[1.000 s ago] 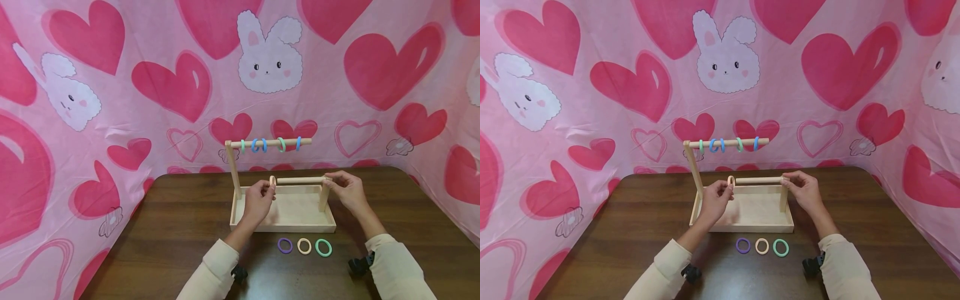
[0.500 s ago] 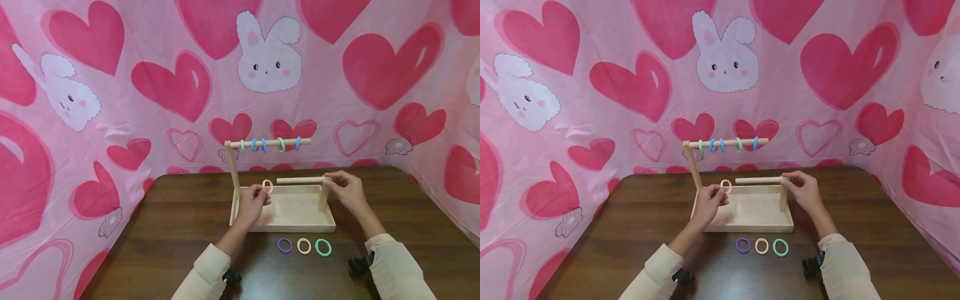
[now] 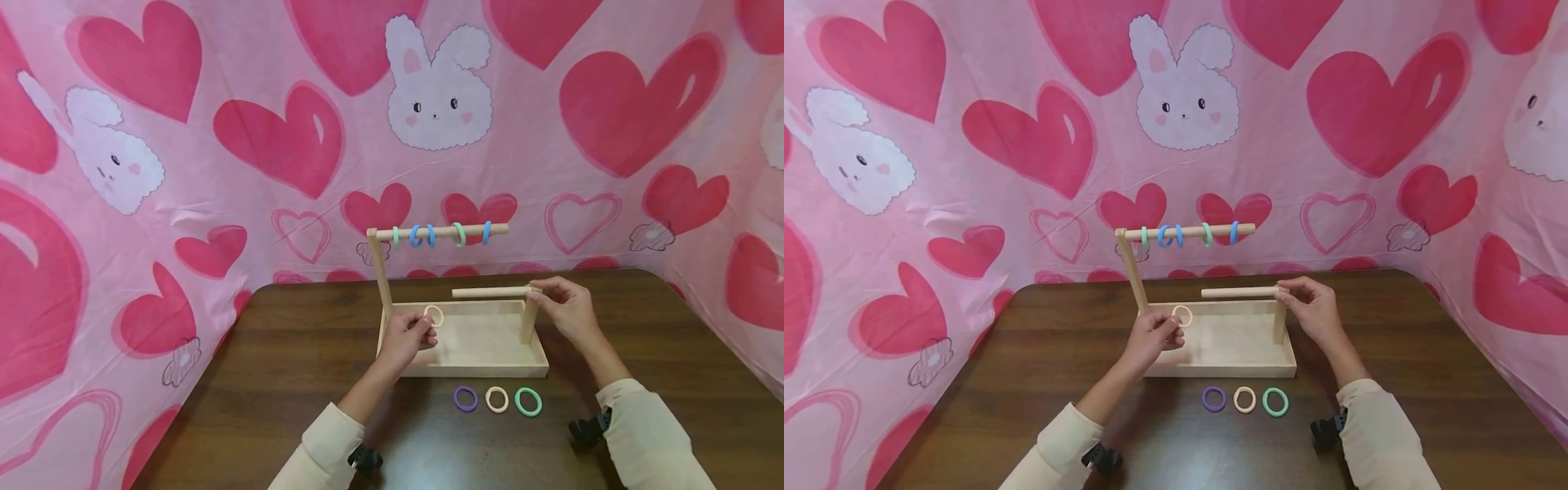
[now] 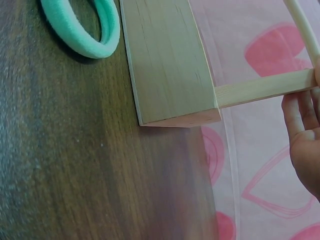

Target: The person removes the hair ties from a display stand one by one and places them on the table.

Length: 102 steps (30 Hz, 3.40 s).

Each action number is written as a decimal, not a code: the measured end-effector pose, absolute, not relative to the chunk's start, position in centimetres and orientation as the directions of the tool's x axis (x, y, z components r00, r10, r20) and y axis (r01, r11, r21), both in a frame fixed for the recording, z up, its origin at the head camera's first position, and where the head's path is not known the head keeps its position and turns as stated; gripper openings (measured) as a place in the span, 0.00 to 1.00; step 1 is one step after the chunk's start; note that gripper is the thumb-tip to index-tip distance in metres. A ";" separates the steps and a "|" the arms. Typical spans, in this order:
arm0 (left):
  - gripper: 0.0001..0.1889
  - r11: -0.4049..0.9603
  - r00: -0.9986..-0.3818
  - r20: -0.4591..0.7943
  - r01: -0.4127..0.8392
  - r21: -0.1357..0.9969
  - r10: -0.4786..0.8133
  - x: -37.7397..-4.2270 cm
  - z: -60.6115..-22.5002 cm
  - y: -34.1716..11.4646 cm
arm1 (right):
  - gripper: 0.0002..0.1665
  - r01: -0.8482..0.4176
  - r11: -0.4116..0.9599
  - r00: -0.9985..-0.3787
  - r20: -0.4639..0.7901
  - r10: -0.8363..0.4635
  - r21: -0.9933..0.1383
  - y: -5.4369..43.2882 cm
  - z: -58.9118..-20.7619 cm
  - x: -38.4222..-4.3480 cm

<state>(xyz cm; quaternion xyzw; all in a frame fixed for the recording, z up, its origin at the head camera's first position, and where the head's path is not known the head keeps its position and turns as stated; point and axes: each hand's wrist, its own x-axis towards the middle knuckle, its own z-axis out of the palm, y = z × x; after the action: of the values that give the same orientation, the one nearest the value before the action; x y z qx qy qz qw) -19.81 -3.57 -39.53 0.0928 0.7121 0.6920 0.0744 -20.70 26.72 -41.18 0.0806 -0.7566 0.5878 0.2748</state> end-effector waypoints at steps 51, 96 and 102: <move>0.11 0.330 -0.765 -0.365 -0.210 0.920 0.531 -16.3 -43.6 -8.4 | 0.12 -0.459 0.284 -0.834 0.518 0.188 -0.842 26.6 -40.9 -20.4; 0.23 0.701 -0.805 -0.309 0.175 0.691 0.506 -16.3 -42.5 -7.4 | 0.12 -0.450 0.263 -0.843 0.504 0.191 -0.853 26.7 -40.9 -20.4; 0.22 0.742 -0.802 -0.293 0.256 0.620 0.521 -16.8 -41.8 -7.7 | 0.12 -0.455 0.258 -0.842 0.506 0.188 -0.852 26.7 -40.8 -20.3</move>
<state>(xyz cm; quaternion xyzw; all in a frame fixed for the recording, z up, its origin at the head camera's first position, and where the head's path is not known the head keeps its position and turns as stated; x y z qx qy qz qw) -16.83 -7.69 -41.79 0.2150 0.9044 0.2878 0.2303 -20.32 26.67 -40.81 0.0894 -0.7470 0.6024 0.2666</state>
